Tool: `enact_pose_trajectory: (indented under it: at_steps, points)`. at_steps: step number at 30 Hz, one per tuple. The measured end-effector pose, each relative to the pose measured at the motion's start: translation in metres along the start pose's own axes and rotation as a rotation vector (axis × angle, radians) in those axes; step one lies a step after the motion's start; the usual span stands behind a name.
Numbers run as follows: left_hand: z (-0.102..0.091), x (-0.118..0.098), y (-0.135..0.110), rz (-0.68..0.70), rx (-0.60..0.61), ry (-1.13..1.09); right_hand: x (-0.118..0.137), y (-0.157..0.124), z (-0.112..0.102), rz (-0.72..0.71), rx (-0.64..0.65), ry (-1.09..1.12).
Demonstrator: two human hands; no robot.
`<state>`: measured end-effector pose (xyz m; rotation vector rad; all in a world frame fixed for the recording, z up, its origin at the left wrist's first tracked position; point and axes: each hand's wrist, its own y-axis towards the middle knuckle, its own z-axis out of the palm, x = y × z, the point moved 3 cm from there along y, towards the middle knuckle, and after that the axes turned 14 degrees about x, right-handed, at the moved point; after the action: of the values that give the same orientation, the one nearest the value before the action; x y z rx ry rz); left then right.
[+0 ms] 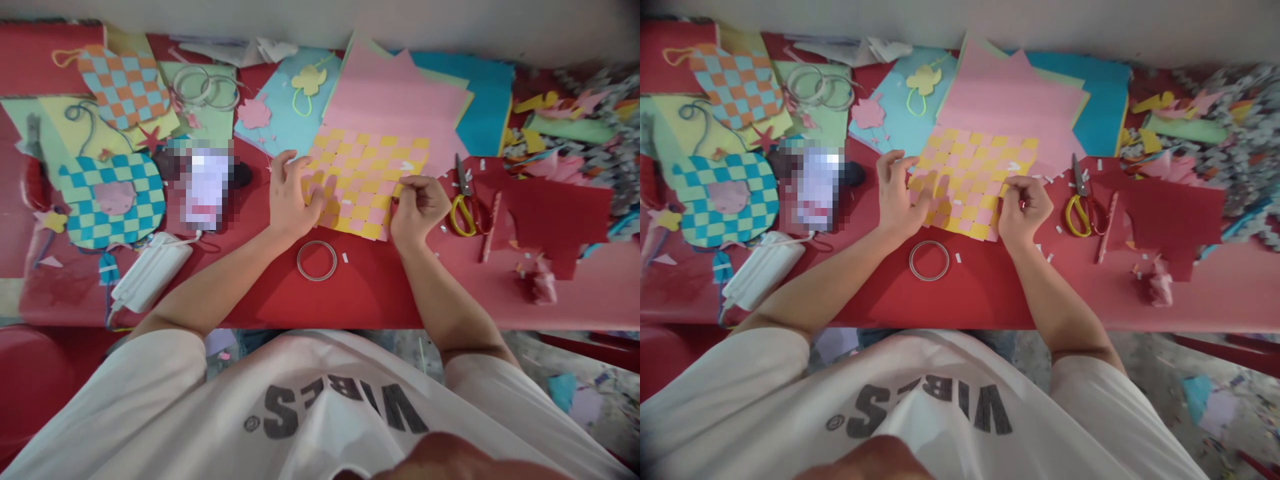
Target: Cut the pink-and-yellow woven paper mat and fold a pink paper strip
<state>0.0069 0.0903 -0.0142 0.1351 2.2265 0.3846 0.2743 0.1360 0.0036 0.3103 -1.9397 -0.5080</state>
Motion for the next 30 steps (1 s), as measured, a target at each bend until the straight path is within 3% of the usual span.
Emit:
enact_pose_trajectory:
  at_steps: [5,10,14,19,23,25,27,30]
  points:
    - [0.006,0.023,0.004,-0.066,-0.026,-0.267,-0.006,0.008,-0.008,0.065,-0.248,0.082]
    - [0.011,0.016,0.003,-0.093,-0.003,-0.486,-0.006,0.019,-0.016,0.218,-0.445,0.359]
    - [0.017,0.004,-0.001,-0.197,0.203,-0.681,-0.005,0.016,-0.009,0.388,-0.413,0.559]
    - [0.009,-0.011,-0.002,-0.297,0.319,-0.738,-0.002,0.002,0.002,0.413,-0.270,0.533]
    - [0.005,-0.031,-0.006,-0.320,0.712,-0.895,-0.002,0.001,-0.003,0.331,-0.284,0.489]
    - [0.006,-0.037,-0.009,-0.282,0.827,-0.946,-0.003,0.002,-0.005,0.278,-0.300,0.449]
    - [0.008,-0.035,-0.007,-0.207,0.752,-0.945,-0.002,0.003,-0.005,0.211,-0.316,0.392]
    - [0.012,-0.020,0.001,-0.081,0.519,-0.881,0.009,-0.003,-0.002,0.075,-0.329,0.273]
